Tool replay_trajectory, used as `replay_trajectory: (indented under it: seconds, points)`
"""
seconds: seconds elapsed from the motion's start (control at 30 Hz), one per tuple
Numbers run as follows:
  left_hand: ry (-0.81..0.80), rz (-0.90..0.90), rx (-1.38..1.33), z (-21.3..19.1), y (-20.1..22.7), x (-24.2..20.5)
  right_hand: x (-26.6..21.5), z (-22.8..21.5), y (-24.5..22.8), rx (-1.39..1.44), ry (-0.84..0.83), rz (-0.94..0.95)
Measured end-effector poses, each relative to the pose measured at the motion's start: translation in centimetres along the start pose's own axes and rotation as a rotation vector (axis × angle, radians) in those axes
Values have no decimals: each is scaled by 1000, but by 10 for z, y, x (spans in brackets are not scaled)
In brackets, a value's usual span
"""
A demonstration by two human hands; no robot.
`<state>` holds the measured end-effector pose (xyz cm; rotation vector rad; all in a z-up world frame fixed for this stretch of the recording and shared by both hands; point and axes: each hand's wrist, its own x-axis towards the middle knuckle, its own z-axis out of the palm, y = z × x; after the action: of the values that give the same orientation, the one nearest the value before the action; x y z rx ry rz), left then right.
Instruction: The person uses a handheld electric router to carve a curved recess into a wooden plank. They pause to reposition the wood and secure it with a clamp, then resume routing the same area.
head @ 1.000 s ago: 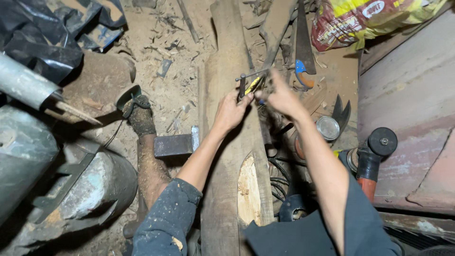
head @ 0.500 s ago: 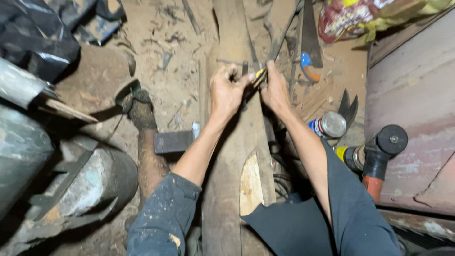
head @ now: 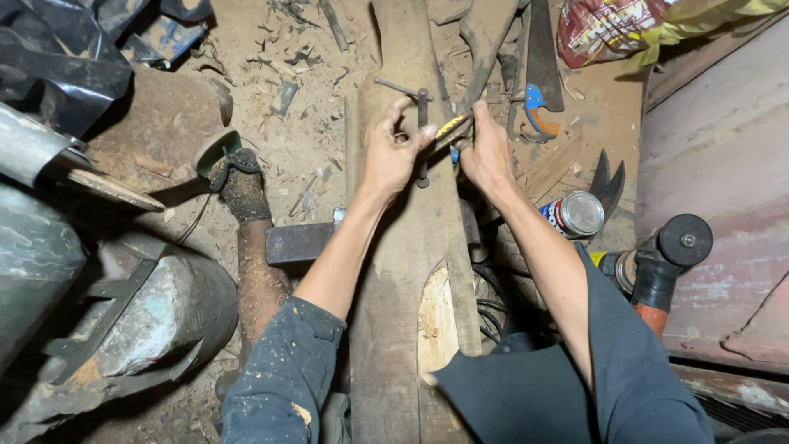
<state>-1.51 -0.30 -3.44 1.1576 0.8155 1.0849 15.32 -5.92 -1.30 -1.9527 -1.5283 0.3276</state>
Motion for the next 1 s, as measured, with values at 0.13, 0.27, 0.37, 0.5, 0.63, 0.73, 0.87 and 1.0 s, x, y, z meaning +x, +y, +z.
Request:
replay_trajectory:
  seconds: [0.13,0.27,0.37,0.5,0.63,0.73,0.87,1.0]
  points:
    - [-367,-61,-112,-20,23,3,3,-4,2,4,5,-117]
    - [-364,-189,7,-32,34,-4,2,2,5,36,-29,-117]
    - [-81,-115,77,-9,25,-6,2,4,4,29,10,-140]
    - [114,172,145,17,10,-7,1,4,6,35,25,-32]
    - [-224,9,-45,-2,10,-8,0,5,17,109,6,-86]
    - [-266,-102,191,-13,19,-10,2,11,26,86,52,-146]
    - [-167,50,237,-2,23,-18,2,21,34,73,45,-118]
    - [-135,285,427,15,22,-26,0,18,36,131,53,-103]
